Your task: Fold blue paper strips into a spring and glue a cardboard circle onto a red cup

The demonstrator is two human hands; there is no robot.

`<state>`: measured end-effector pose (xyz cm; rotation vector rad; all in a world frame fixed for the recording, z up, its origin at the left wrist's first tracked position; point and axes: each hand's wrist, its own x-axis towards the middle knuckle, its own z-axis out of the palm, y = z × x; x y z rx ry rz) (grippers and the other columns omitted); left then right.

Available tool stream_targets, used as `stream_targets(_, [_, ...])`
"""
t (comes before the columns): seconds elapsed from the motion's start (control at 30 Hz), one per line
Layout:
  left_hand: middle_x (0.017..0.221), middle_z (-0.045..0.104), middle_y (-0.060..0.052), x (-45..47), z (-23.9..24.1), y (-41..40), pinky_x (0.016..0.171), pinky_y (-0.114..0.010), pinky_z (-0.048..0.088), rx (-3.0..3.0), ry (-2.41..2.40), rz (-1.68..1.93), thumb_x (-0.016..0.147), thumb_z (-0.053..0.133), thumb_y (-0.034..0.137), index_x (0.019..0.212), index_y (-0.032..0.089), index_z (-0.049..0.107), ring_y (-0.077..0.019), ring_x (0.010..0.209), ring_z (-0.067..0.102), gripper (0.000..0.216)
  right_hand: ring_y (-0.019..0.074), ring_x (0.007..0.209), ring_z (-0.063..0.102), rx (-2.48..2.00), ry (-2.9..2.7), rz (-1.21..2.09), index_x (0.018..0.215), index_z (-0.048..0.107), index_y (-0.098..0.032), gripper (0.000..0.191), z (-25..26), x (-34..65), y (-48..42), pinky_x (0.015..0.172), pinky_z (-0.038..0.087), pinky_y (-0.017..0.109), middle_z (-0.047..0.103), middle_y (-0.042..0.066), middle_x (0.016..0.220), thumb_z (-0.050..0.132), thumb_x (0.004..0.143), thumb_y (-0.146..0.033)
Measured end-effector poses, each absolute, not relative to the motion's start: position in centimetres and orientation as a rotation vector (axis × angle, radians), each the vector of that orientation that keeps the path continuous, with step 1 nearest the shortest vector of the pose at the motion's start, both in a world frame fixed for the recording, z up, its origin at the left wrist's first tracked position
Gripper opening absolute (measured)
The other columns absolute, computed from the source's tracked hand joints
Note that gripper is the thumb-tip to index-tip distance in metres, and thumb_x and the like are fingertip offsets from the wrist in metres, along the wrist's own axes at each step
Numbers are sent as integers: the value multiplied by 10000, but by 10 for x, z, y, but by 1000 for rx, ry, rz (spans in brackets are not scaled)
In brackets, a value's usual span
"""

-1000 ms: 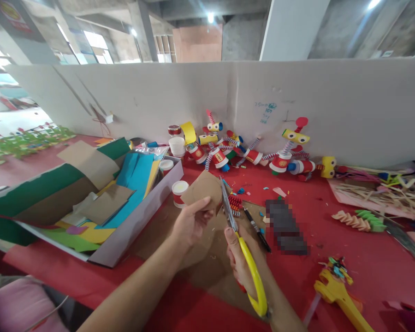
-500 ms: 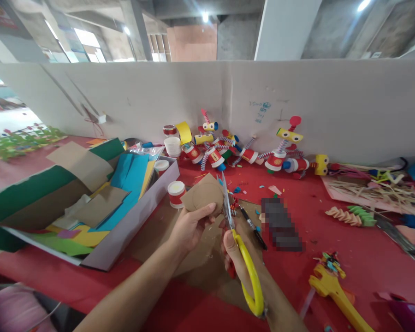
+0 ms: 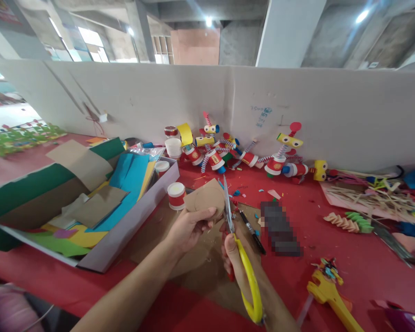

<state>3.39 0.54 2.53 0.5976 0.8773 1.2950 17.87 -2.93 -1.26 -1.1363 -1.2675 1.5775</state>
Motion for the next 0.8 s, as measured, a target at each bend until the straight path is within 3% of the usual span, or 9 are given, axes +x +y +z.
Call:
stream_targets(0.4, [613, 606, 0, 27, 28, 10, 393, -188, 330, 617, 900, 1274, 534, 764, 169, 711, 120, 609, -60, 412, 491, 240, 29, 359, 235, -1088, -1100, 1754, 932, 416, -247, 572, -6, 174, -32, 299, 229, 138, 344, -89, 549, 482, 677, -756])
stream_targets(0.8, [673, 638, -39, 2, 28, 19, 424, -187, 371, 747, 943, 1146, 521, 770, 151, 739, 99, 652, -90, 534, 545, 254, 31, 381, 224, -1192, -1181, 1764, 982, 432, -245, 530, 2, 178, -36, 295, 200, 108, 325, -95, 551, 480, 725, -705])
